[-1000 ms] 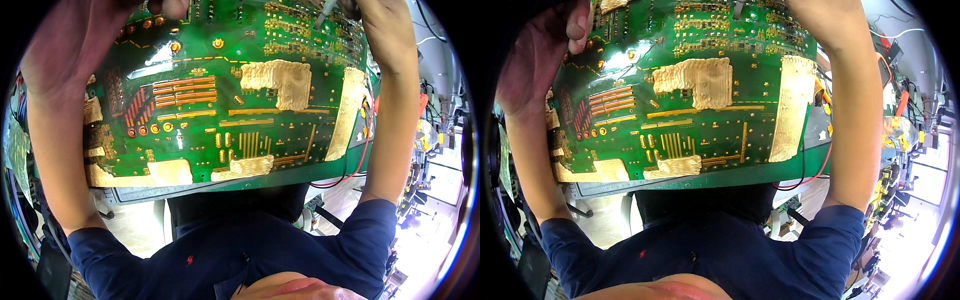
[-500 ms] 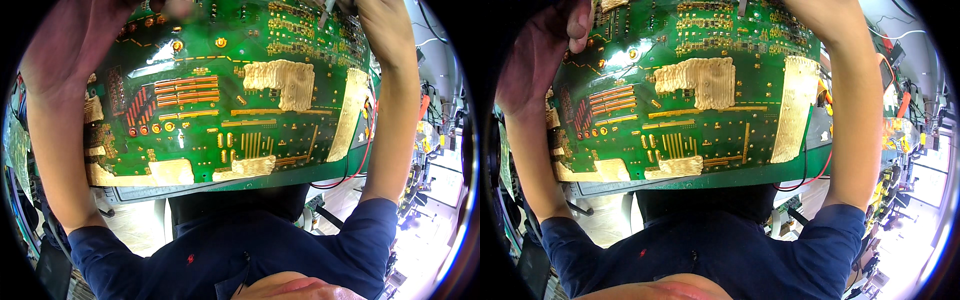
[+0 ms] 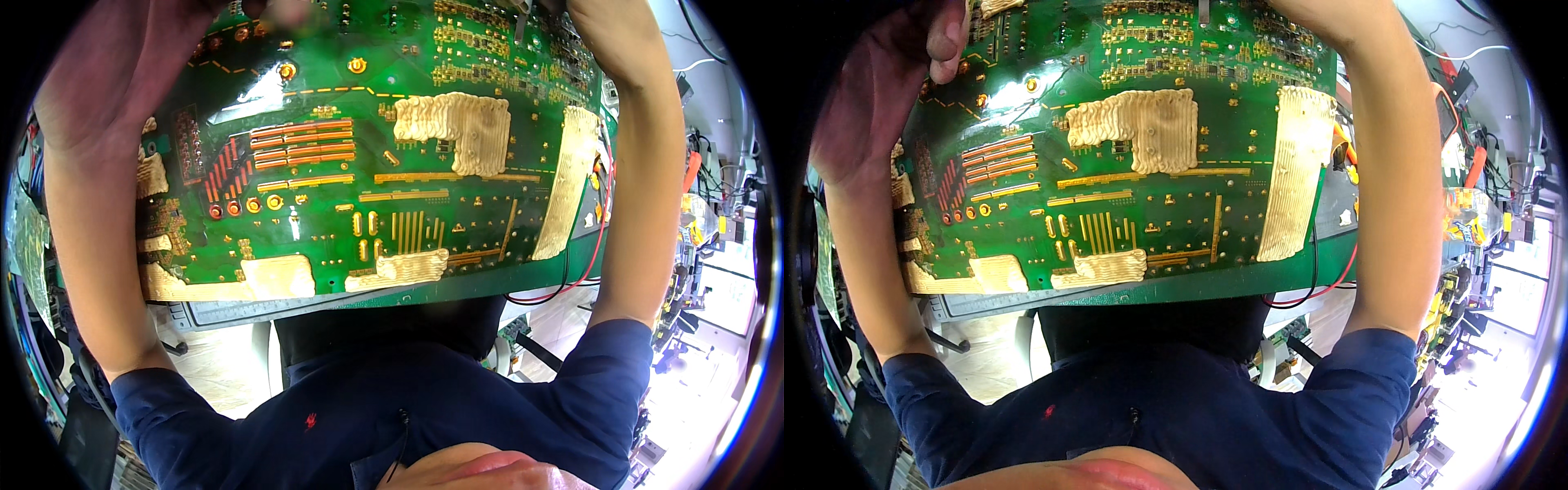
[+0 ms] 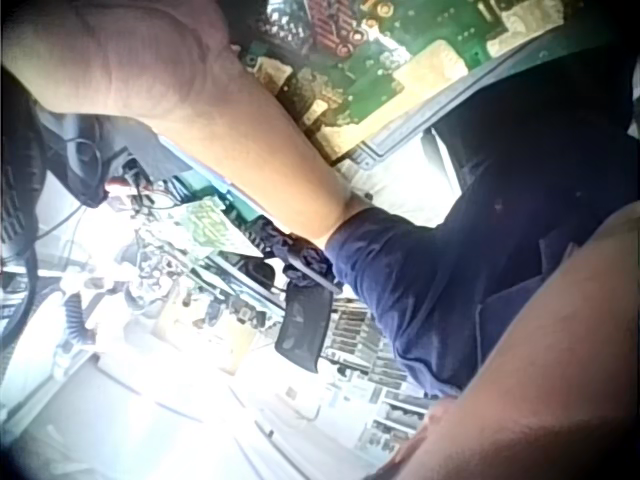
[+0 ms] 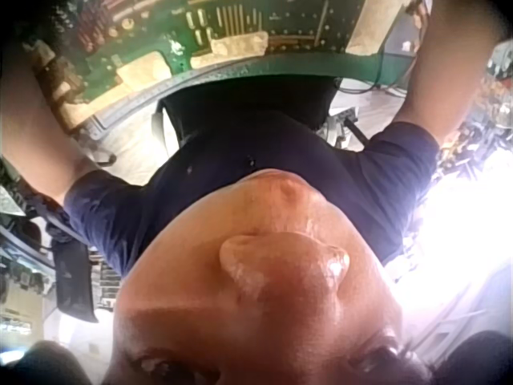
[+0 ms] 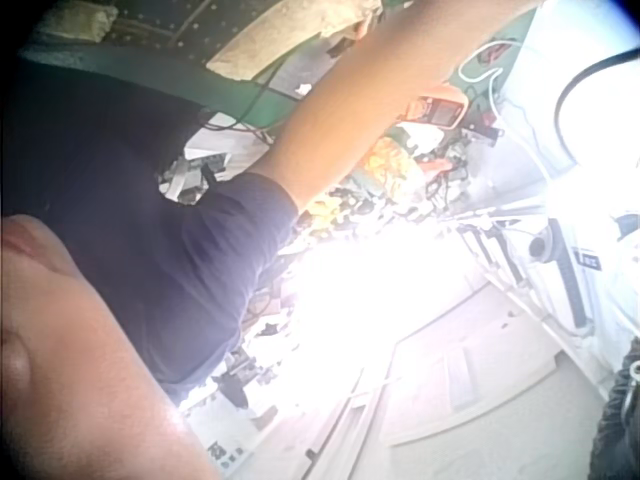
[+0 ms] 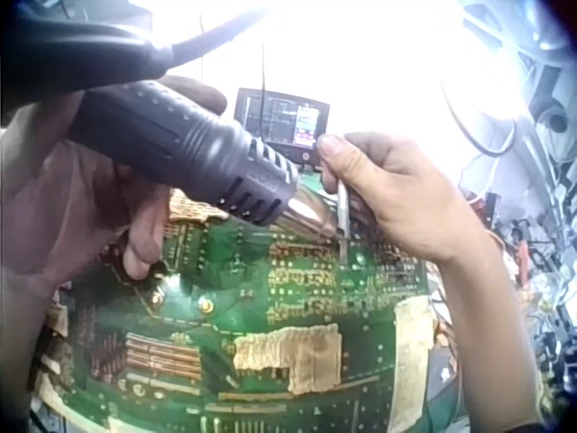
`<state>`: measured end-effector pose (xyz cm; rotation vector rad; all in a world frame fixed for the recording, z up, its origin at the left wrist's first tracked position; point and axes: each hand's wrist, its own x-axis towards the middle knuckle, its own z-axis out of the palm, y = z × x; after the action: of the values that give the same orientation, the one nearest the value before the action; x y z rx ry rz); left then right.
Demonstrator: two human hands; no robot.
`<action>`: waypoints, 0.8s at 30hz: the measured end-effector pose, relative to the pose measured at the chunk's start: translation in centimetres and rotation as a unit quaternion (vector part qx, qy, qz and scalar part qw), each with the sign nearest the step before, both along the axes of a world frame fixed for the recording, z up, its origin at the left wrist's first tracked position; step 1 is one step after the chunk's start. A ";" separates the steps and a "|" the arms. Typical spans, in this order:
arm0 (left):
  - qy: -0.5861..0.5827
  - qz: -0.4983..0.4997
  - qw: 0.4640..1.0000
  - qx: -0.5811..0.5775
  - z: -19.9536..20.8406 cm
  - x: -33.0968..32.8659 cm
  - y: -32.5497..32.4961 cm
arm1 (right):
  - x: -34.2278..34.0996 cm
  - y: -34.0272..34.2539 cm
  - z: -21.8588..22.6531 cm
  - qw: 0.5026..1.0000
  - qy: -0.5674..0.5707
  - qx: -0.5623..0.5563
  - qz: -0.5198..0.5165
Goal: The person uses a hot air gun and a metal pick to heat and remove components from a large green circuit board.
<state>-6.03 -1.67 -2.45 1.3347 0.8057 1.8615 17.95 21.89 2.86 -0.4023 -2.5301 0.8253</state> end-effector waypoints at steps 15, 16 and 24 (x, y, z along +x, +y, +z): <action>0.002 -0.002 1.000 0.002 -0.2 -0.9 0.0 | 0.6 -0.2 0.0 0.998 0.063 -0.023 -0.012; 0.003 -0.003 1.000 0.002 -0.2 -0.8 -0.1 | 0.7 -0.4 -0.5 0.996 0.082 0.024 -0.016; 0.006 -0.012 1.000 0.000 -0.5 -2.4 -0.4 | -0.1 -0.1 1.4 0.998 -0.052 0.027 -0.024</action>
<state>-8.39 -2.09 -2.94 1.3512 0.7932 1.8363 17.80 21.77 4.27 -0.4999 -2.6215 0.7338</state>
